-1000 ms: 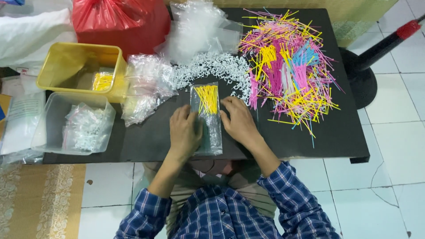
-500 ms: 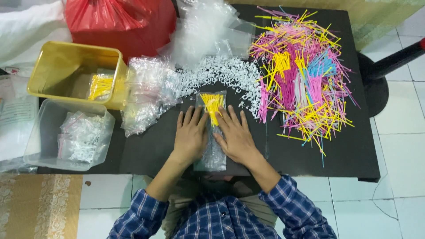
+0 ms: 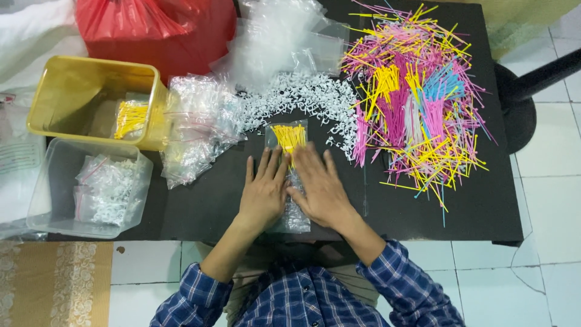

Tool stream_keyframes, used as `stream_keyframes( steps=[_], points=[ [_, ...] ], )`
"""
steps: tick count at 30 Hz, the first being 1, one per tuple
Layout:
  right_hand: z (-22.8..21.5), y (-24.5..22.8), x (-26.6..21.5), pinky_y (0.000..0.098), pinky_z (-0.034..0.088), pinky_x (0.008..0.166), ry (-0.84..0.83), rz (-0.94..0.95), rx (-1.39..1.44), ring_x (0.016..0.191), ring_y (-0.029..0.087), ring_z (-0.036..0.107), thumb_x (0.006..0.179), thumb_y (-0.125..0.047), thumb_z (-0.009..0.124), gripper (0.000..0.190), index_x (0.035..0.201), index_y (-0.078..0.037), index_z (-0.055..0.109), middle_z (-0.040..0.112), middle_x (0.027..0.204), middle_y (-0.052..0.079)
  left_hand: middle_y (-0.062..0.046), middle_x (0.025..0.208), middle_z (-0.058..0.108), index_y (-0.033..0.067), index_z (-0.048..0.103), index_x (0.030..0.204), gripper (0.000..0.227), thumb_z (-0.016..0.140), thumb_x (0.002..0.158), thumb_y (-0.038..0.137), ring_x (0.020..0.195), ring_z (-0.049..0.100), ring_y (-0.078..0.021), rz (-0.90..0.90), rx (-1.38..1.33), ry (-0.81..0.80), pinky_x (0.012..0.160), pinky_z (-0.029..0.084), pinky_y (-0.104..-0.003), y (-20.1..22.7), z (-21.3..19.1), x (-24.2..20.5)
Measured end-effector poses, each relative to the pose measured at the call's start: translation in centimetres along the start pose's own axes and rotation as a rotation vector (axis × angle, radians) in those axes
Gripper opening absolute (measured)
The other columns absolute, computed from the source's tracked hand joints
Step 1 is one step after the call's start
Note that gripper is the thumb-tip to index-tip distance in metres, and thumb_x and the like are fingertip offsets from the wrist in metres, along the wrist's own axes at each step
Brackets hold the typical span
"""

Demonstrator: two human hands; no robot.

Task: The person sorts colorful plastic cable ties by color, gathers them into a bundle by hand, and places the bundle into a plastic bag.

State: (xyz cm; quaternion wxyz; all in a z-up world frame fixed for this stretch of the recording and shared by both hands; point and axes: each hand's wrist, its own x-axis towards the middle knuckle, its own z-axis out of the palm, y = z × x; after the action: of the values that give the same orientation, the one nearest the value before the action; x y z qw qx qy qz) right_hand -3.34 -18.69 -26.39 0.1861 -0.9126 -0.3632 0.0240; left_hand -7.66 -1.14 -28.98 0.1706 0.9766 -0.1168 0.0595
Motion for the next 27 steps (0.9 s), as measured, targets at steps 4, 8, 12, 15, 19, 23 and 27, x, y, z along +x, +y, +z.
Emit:
stream_keyframes(
  steps=[4,8,12,15,19,23,27],
  points=[
    [0.4,0.0,-0.4,0.0630,0.004,0.120,0.010,-0.002,-0.026,0.155,0.037,0.013,0.104,-0.051,0.041,0.076,0.161,-0.005,0.022,0.017,0.169,0.019,-0.023,0.165,0.028,0.0087,0.032,0.160,0.061,0.043,0.103,0.028,0.153,0.020,-0.0413,-0.007,-0.044,-0.022,0.120,0.007,-0.064,-0.2,-0.6,0.3],
    [-2.5,-1.6,-1.7,0.0606,0.012,0.121,0.139,0.036,0.252,0.153,0.041,0.017,0.103,-0.036,0.052,0.063,0.154,-0.003,0.035,0.022,0.165,0.023,-0.021,0.164,0.031,0.0112,0.036,0.158,0.057,0.045,0.104,0.025,0.153,0.023,-0.0393,0.001,-0.053,0.014,0.121,0.008,-0.061,-0.1,-0.8,-0.8],
    [-2.8,-2.6,-5.2,0.0525,0.033,0.118,0.340,-0.023,0.489,0.139,0.040,0.048,0.095,-0.023,0.065,0.039,0.129,-0.004,0.068,0.059,0.141,0.018,-0.021,0.161,0.036,0.0122,0.040,0.157,0.056,0.047,0.104,0.028,0.153,0.024,-0.0397,0.001,-0.042,-0.015,0.120,0.007,-0.064,0.0,-1.5,-1.5],
    [-2.6,-4.4,-8.5,0.0472,0.051,0.102,0.503,-0.061,0.443,0.116,0.033,0.065,0.097,-0.020,0.059,0.025,0.108,0.000,0.070,0.070,0.116,0.017,-0.016,0.165,0.028,0.0129,0.039,0.154,0.055,0.041,0.104,0.035,0.155,0.018,-0.0333,-0.086,-0.007,-0.003,0.123,0.003,-0.060,1.5,-1.5,-1.0],
    [-2.6,-6.9,-10.4,0.0416,0.053,0.092,0.559,0.011,0.448,0.099,0.030,0.068,0.096,-0.019,0.060,0.024,0.096,-0.001,0.074,0.072,0.099,0.014,-0.020,0.166,0.026,0.0068,0.032,0.159,0.061,0.038,0.107,0.038,0.155,0.019,-0.0406,-0.139,-0.012,0.119,0.122,0.009,-0.065,3.6,0.7,-0.1],
    [-1.2,-6.9,-11.7,0.0441,0.051,0.099,0.506,0.013,0.387,0.107,0.032,0.065,0.093,-0.011,0.066,0.019,0.105,0.002,0.073,0.070,0.107,0.016,-0.019,0.169,0.016,0.0094,0.031,0.160,0.062,0.040,0.106,0.037,0.157,0.009,-0.0374,-0.187,-0.037,0.108,0.124,0.001,-0.062,4.0,0.6,1.4],
    [0.6,-6.4,-12.2,0.0517,0.041,0.115,0.439,0.020,0.339,0.127,0.034,0.058,0.096,-0.010,0.063,0.028,0.119,0.004,0.069,0.068,0.125,0.018,-0.019,0.168,0.018,0.0111,0.029,0.161,0.059,0.038,0.108,0.036,0.157,0.009,-0.0353,-0.077,-0.027,0.087,0.125,-0.001,-0.060,2.3,0.1,2.6]
  ],
)
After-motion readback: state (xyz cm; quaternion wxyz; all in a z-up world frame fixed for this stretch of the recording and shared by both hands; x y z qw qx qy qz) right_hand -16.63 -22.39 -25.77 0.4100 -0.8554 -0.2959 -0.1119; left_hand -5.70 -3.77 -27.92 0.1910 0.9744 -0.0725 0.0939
